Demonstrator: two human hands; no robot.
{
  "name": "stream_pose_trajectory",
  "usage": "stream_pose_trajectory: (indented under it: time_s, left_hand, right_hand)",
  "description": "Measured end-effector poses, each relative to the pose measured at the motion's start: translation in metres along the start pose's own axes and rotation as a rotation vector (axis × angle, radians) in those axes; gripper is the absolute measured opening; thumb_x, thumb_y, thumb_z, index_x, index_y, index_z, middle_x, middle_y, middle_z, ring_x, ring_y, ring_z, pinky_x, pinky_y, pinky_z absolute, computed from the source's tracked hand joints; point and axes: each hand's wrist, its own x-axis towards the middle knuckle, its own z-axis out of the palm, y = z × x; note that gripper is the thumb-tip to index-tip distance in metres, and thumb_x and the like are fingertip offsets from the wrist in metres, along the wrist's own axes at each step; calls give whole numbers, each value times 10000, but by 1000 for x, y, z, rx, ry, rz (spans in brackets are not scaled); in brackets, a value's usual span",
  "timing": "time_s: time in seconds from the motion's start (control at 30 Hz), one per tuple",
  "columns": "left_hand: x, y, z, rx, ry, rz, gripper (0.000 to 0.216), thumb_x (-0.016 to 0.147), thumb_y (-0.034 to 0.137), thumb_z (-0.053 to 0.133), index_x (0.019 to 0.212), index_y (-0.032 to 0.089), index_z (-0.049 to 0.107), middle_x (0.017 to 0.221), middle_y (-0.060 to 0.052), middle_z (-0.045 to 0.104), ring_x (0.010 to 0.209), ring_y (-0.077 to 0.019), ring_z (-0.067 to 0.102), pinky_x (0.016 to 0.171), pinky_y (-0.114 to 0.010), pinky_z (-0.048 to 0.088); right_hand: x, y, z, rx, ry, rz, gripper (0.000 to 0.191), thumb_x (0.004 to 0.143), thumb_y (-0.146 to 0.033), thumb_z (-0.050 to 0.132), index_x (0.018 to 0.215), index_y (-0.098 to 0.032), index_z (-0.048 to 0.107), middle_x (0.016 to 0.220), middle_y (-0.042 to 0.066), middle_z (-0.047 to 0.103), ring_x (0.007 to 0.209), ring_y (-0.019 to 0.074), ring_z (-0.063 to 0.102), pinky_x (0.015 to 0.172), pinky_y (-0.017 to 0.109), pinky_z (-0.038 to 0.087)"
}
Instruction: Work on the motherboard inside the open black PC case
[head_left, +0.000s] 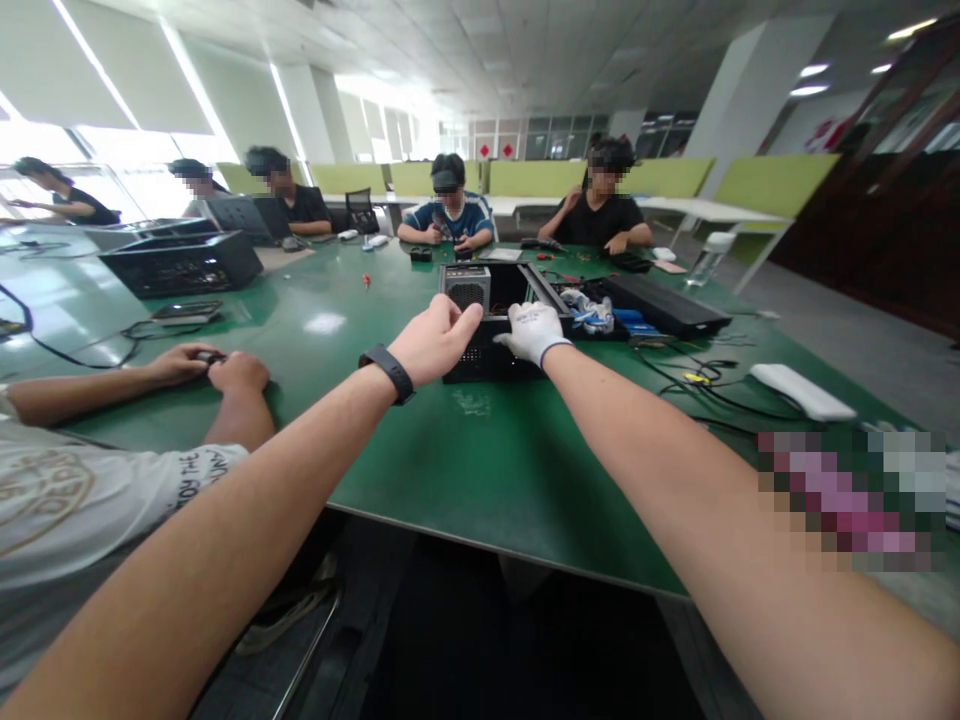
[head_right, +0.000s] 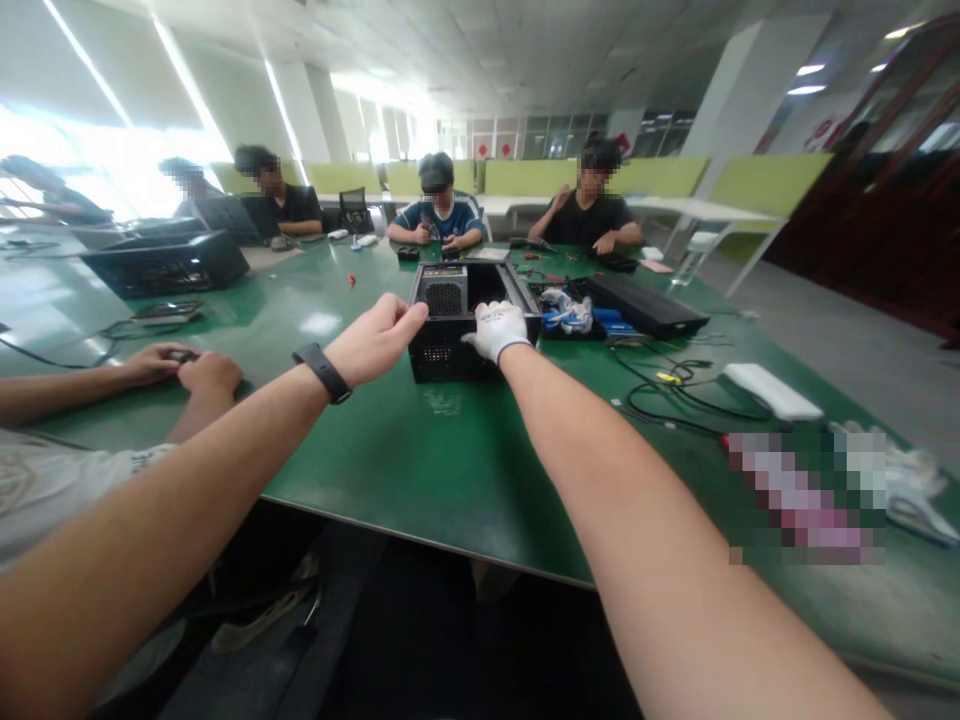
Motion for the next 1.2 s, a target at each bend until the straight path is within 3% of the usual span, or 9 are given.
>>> stream_pose_trajectory:
  time_s: [0.23, 0.5, 0.67, 0.83, 1.03, 1.2]
  left_hand:
    - [1, -33, 9, -35, -18, -26, 395, 941, 594, 377, 865, 216, 461, 822, -28, 623, 750, -170, 555, 680, -302, 401]
    - [-1, -33, -4, -66, 11, -67, 402, 932, 600, 383, 910, 207, 462, 853, -40, 630, 785, -173, 562, 699, -300, 419]
    - [6, -17, -9, -101, 6, -77, 343, 903, 536, 446, 968, 201, 479, 898, -64, 649, 829, -198, 592, 709, -314, 447]
    - [6, 11, -6, -54, -126, -94, 325, 887, 434, 477, 1075, 170, 495, 909, -87, 683, 769, -200, 620, 665, -311, 468]
    - [2, 25, 22, 310, -379, 124, 352, 817, 370, 583, 1081, 141, 630, 996, -114, 723, 893, -231, 662, 760, -303, 502]
    - [-7, 34, 50, 622, -606, 262, 374, 769, 347, 665, 1092, 169, 725, 1126, -103, 729, 1031, -246, 665, 875, -287, 506]
  right_hand:
    - [19, 6, 6, -8, -17, -21, 433, 922, -439, 589, 1264, -175, 570, 1274, 100, 585, 1101, 225, 592, 931, 459, 504]
    - [-21, 2, -4, -6, -8, -81, 431, 922, -471, 577, 1236, -176, 582, 1243, 91, 597, 1083, 218, 594, 931, 457, 496]
    - [-75, -5, -16, 17, 10, -93, 464, 893, -529, 570, 1161, -150, 591, 1110, 120, 632, 1022, 245, 584, 880, 407, 435]
    - [-151, -12, -38, 33, 48, -110, 391, 872, -497, 578, 1085, -169, 583, 1019, 129, 633, 946, 269, 558, 774, 373, 328]
    - [-240, -20, -64, 75, 75, -144, 274, 865, -443, 602, 997, -203, 586, 937, 79, 605, 882, 255, 514, 745, 369, 267]
    - [-290, -25, -75, 166, 96, -163, 231, 794, -384, 695, 928, -224, 596, 867, 51, 591, 824, 251, 476, 722, 368, 245]
